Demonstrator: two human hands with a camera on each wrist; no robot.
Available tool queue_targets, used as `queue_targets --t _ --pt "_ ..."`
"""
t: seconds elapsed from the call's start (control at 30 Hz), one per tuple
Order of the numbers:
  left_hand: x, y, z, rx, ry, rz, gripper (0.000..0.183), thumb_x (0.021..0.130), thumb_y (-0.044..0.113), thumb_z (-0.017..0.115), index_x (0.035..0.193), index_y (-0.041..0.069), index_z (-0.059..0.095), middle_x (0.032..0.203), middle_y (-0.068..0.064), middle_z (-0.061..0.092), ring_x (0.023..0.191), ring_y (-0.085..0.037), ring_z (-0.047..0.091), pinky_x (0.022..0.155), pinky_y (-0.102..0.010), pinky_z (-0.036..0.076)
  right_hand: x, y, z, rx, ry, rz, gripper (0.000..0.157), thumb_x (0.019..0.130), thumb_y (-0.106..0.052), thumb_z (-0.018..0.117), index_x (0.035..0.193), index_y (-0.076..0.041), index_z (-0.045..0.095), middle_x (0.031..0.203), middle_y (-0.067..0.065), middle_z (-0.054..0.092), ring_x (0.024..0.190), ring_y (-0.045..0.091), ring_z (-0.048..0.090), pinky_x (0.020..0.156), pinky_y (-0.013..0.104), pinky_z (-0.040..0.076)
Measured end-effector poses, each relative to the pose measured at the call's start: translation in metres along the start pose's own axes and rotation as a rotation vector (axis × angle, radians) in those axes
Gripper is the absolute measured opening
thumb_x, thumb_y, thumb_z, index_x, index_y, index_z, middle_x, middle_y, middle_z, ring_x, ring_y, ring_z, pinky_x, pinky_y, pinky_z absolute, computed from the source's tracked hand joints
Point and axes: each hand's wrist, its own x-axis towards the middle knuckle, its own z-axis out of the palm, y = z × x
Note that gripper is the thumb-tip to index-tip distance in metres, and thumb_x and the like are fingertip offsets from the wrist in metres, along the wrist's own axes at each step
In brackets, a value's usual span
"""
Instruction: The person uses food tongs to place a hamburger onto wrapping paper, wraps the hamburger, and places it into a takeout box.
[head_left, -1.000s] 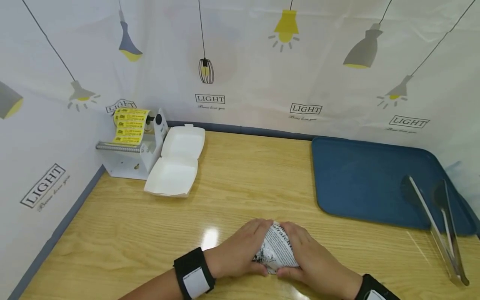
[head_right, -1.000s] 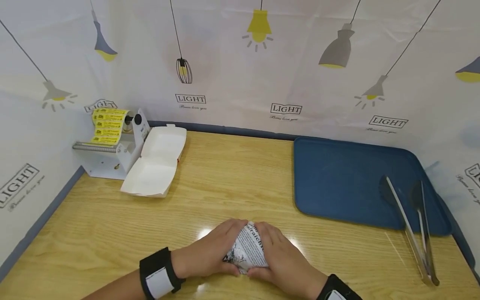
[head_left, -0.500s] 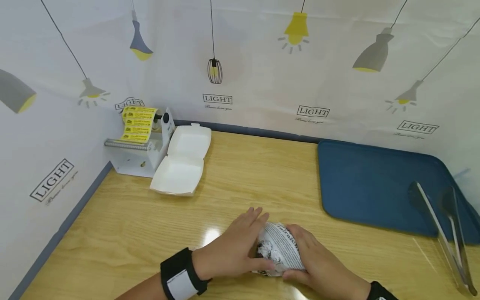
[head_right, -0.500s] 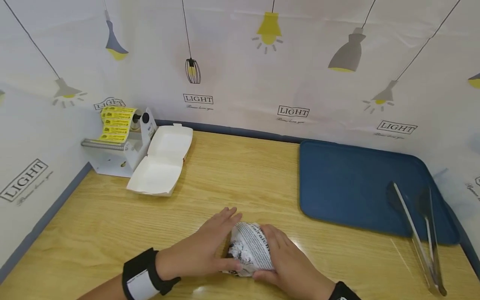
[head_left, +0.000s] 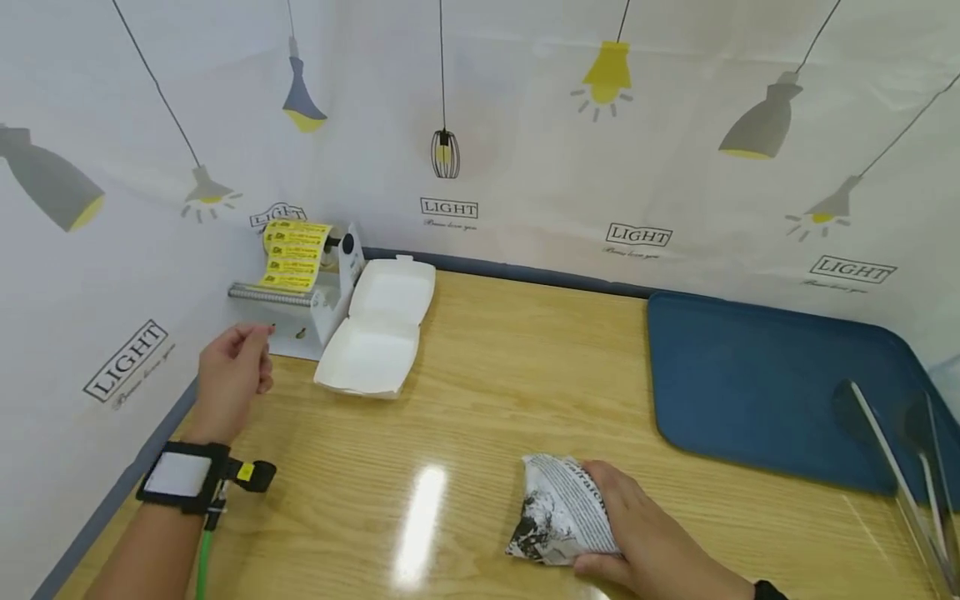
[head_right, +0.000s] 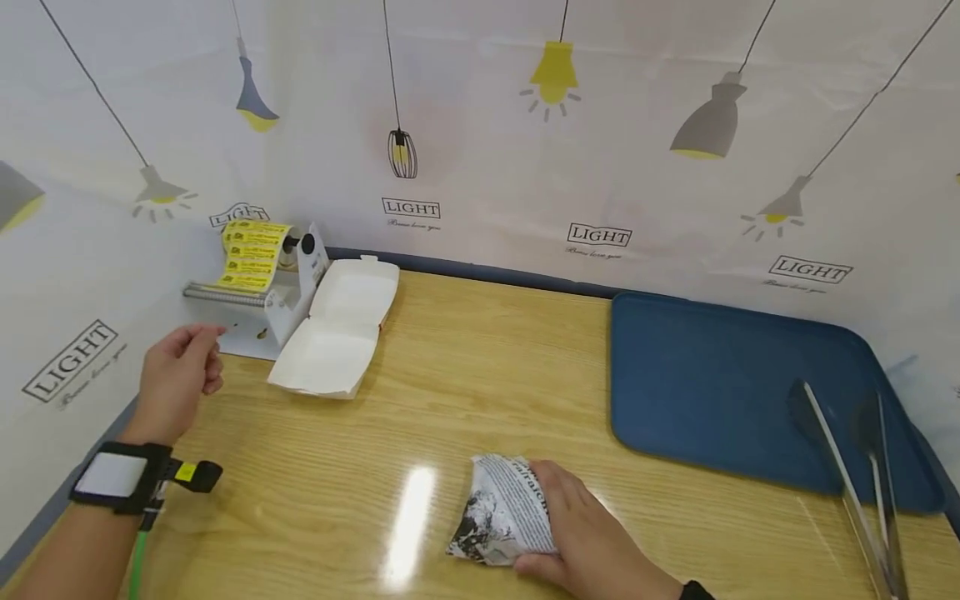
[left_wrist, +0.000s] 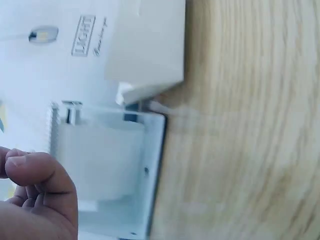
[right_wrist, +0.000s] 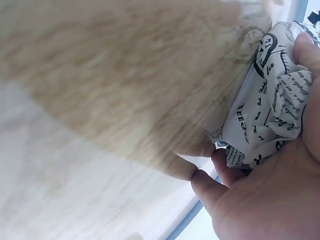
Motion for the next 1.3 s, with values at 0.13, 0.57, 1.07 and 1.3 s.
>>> queue_targets --t 0.13,0.57,1.07,1.3 --pt "0.031 -0.024 -0.011 -0.086 -0.042 -0.138 0.056 0.103 0.035 0.037 0.154 0.013 0.027 0.084 0.007 0.050 0.060 -0.002 0.047 0.043 -0.015 0.044 0.001 0.001 -0.002 0.048 -0.047 0.031 0.100 0.080 -0.068 0.055 0.150 -0.004 0.025 0.148 0.019 0.042 0.137 0.033 0.038 0.103 0.060 0.045" --pt "0.075 -0.042 0.006 -0.418 -0.077 -0.216 0.030 0.102 0.042 0.037 0.127 0.026 0.036 0.099 0.003 0.048 0.076 -0.006 0.052 0.048 -0.015 0.050 -0.001 0.003 -0.001 0.043 -0.023 0.013 0.100 0.080 -0.067 0.055 0.150 -0.002 0.025 0.147 0.020 0.042 0.136 0.033 0.039 0.101 0.059 0.047" --pt "0.072 -0.040 0.004 -0.191 -0.018 -0.228 0.013 0.100 0.041 0.043 0.097 0.028 0.043 0.093 0.001 0.047 0.069 -0.003 0.054 0.047 -0.015 0.050 -0.002 0.003 -0.002 0.031 -0.027 0.004 0.100 0.081 -0.066 0.054 0.151 -0.002 0.023 0.148 0.020 0.041 0.136 0.034 0.039 0.098 0.061 0.047" --pt "0.073 -0.044 0.002 -0.014 -0.023 -0.264 0.016 0.102 0.040 0.039 0.101 0.025 0.044 0.094 0.002 0.049 0.066 0.001 0.057 0.047 -0.014 0.052 -0.001 0.004 -0.002 0.037 -0.020 0.006 0.100 0.081 -0.067 0.055 0.151 -0.003 0.023 0.148 0.019 0.042 0.135 0.033 0.040 0.097 0.061 0.048"
